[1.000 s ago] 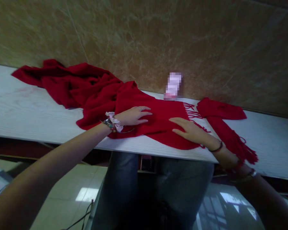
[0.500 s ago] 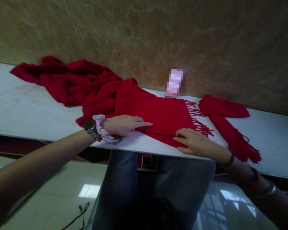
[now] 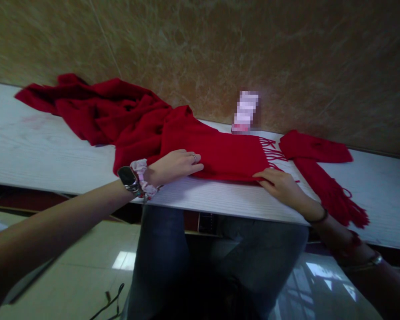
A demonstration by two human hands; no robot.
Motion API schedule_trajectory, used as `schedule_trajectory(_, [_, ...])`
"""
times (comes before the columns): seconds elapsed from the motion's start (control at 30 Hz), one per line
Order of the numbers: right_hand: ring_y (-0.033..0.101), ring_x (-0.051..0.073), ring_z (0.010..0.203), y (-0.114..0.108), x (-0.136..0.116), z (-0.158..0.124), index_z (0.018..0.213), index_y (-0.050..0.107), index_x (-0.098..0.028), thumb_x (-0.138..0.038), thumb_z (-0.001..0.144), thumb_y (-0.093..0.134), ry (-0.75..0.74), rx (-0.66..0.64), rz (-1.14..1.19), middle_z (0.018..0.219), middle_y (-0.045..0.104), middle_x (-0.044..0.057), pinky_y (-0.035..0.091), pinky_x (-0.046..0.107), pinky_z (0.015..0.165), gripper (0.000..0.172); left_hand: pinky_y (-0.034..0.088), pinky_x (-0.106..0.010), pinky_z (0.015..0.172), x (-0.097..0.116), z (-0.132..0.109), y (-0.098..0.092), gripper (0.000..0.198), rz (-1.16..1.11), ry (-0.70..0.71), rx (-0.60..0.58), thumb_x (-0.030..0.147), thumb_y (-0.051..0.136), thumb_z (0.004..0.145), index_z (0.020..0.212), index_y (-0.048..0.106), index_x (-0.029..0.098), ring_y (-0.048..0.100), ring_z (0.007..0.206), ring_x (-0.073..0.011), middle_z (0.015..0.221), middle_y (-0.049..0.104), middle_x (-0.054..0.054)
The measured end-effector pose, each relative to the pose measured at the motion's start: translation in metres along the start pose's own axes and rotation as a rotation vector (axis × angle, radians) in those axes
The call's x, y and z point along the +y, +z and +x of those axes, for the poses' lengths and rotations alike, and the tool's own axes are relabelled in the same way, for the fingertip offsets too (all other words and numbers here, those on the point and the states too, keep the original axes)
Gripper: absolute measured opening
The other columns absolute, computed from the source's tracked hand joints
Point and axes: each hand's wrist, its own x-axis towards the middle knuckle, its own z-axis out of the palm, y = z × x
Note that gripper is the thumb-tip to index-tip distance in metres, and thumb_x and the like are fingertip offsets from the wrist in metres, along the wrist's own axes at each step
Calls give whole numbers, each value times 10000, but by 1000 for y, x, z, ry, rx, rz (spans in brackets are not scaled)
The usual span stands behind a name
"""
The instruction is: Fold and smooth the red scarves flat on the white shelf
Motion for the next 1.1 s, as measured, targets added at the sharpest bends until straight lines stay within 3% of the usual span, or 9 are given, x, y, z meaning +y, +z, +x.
schedule_trajectory(0.07, [646, 193, 828, -4, 5, -2, 948, 659, -183, -192, 856, 406, 48, 66, 3, 906, 700, 68, 517, 328, 737, 270, 429, -288, 744, 12, 5, 2, 251, -36, 4, 27, 225, 378, 926, 1064, 583, 179, 568, 867, -183, 967, 587, -78])
schedule_trajectory(0.2, [655, 204, 850, -16, 8, -5, 941, 667, -222, -251, 856, 420, 97, 182, -24, 927, 708, 43, 518, 348, 752, 263, 448, -295, 755, 32, 16, 7, 416, -127, -47, 88, 475, 424, 890, 1157, 521, 171, 570, 908, -199, 1068, 565, -95])
schedule_trajectory(0.33, [660, 201, 836, -29, 10, -4, 929, 673, -234, -304, 868, 433, 109, 246, -64, 917, 711, 38, 516, 333, 735, 258, 455, -284, 748, 37, 22, 6, 236, -83, -187, 91, 205, 414, 892, 1087, 539, 154, 569, 915, -189, 1032, 570, -91])
schedule_trajectory(0.47, [668, 189, 779, -36, 16, -5, 888, 683, -222, -367, 873, 438, 54, 168, -65, 865, 721, 38, 515, 306, 700, 286, 468, -256, 649, 27, 10, -3, 245, -92, -292, 86, 150, 362, 883, 1041, 549, 141, 581, 856, -179, 1013, 565, -88])
schedule_trajectory(0.67, [670, 157, 696, -29, 29, -12, 815, 701, -218, -381, 863, 444, -59, -160, 27, 777, 726, 18, 511, 259, 649, 308, 486, -248, 684, 19, -18, -17, 256, -172, -308, 167, 204, 367, 868, 936, 603, 134, 571, 805, -140, 1058, 552, -77])
schedule_trajectory(0.73, [667, 156, 696, -31, 35, -11, 797, 701, -222, -349, 858, 445, -42, -153, 12, 768, 724, 12, 509, 261, 651, 293, 476, -257, 778, 20, -21, -26, 281, -245, -277, 255, 227, 360, 878, 946, 619, 141, 566, 858, -137, 1064, 551, -73])
schedule_trajectory(0.83, [663, 169, 697, -44, 43, -9, 797, 698, -228, -313, 840, 459, 36, 12, -64, 777, 723, 15, 504, 280, 641, 257, 452, -253, 825, 17, -18, -41, 308, -346, -290, 305, 246, 334, 905, 1016, 611, 169, 564, 914, -137, 1029, 577, -53])
schedule_trajectory(0.97, [661, 207, 726, -64, 52, -4, 829, 695, -181, -298, 837, 459, 100, 213, -165, 811, 718, 67, 491, 309, 638, 263, 452, -228, 745, 5, -12, -42, 266, -362, -214, 122, 257, 360, 912, 1013, 600, 203, 595, 809, -124, 897, 629, -11])
schedule_trajectory(1.1, [653, 214, 743, -59, 63, 0, 827, 695, -178, -266, 826, 460, 81, 37, -205, 818, 715, 70, 486, 321, 674, 251, 459, -221, 711, -11, -18, -25, 213, -196, -74, -132, 172, 470, 840, 1013, 593, 186, 605, 821, -142, 960, 633, -34])
